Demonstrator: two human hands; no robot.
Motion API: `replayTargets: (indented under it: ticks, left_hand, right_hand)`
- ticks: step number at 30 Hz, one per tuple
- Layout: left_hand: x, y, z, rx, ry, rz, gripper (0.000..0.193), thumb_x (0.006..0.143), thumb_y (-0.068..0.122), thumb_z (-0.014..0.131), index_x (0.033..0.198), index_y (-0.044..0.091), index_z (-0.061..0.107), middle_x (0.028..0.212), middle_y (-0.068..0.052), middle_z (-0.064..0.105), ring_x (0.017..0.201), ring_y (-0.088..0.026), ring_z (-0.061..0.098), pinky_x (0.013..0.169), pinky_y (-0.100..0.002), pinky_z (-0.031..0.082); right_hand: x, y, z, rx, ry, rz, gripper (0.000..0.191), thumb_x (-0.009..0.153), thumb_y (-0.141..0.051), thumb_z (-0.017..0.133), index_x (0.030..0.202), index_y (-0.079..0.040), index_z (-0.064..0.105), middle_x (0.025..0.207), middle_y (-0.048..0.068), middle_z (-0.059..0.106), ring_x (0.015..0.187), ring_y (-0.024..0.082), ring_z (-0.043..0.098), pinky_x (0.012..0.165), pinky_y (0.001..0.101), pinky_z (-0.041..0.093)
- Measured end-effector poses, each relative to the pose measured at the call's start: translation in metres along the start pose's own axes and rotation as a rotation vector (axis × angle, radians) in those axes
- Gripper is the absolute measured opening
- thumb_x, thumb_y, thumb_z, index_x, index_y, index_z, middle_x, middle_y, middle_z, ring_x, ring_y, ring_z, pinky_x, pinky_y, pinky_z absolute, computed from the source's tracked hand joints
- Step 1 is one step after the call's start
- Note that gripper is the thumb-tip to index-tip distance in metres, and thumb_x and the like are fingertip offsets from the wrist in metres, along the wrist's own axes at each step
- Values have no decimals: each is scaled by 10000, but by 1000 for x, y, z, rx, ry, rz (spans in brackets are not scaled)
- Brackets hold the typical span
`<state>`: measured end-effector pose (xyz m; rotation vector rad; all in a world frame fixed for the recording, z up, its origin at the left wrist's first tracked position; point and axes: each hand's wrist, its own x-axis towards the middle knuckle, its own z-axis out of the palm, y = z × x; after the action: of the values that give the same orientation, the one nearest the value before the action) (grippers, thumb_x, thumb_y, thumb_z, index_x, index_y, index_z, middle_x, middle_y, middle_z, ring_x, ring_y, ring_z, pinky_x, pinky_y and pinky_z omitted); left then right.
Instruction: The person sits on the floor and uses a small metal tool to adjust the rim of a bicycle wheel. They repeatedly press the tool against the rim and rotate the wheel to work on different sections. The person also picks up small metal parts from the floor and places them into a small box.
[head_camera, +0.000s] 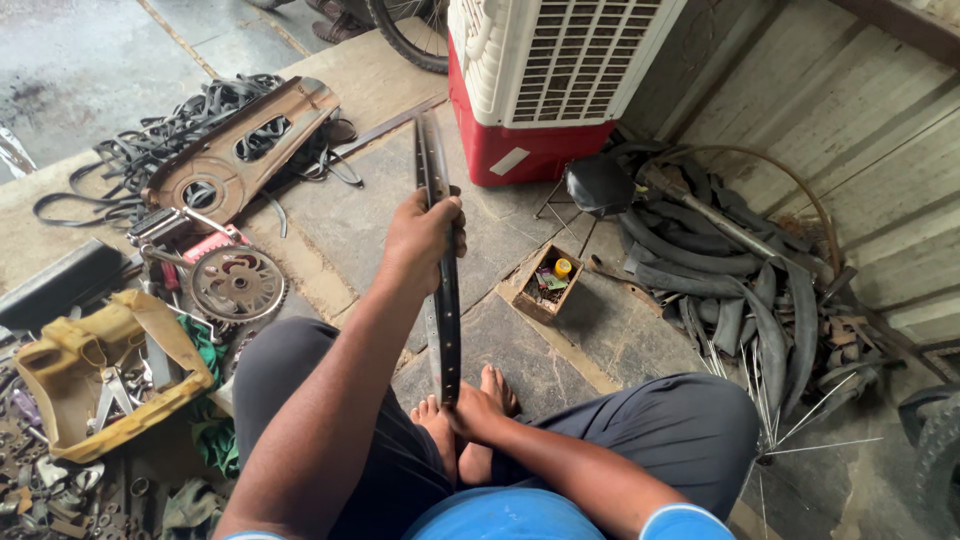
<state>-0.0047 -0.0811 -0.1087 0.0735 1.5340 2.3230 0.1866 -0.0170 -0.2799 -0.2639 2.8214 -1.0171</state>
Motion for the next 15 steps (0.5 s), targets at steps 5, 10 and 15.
replayTargets:
  ticks: [5, 10, 15]
  left_hand:
    - [6, 8, -10, -12, -41, 20, 196, 956, 137, 642, 1101, 26, 571, 790, -84, 637, 585, -175, 620, 525, -339, 543]
    - [-2, 15, -18, 68, -15, -20, 214, 944, 150, 656, 1086, 34, 545, 789, -104, 642, 603, -211, 654, 558, -374, 589]
    - [-9, 18, -21, -45, -93, 1, 200, 968, 133, 669, 1072, 5, 556, 810, -99, 639, 639, -199, 655, 593, -366, 596]
  right_hand:
    - [2, 14, 4, -33, 86, -81, 333, 872, -164, 635, 1181, -44, 661, 1059, 221, 701, 976, 412, 674, 866, 502, 506]
    - [16, -19, -59, -67, -213, 55, 230, 859, -260, 672, 987, -86, 753, 1017, 194, 742, 983, 395, 694, 868, 487, 550]
    - [69, -88, -259, 274, 748, -183, 213, 1001, -184, 518, 1157, -84, 622, 1046, 126, 736, 796, 249, 724, 674, 356, 568]
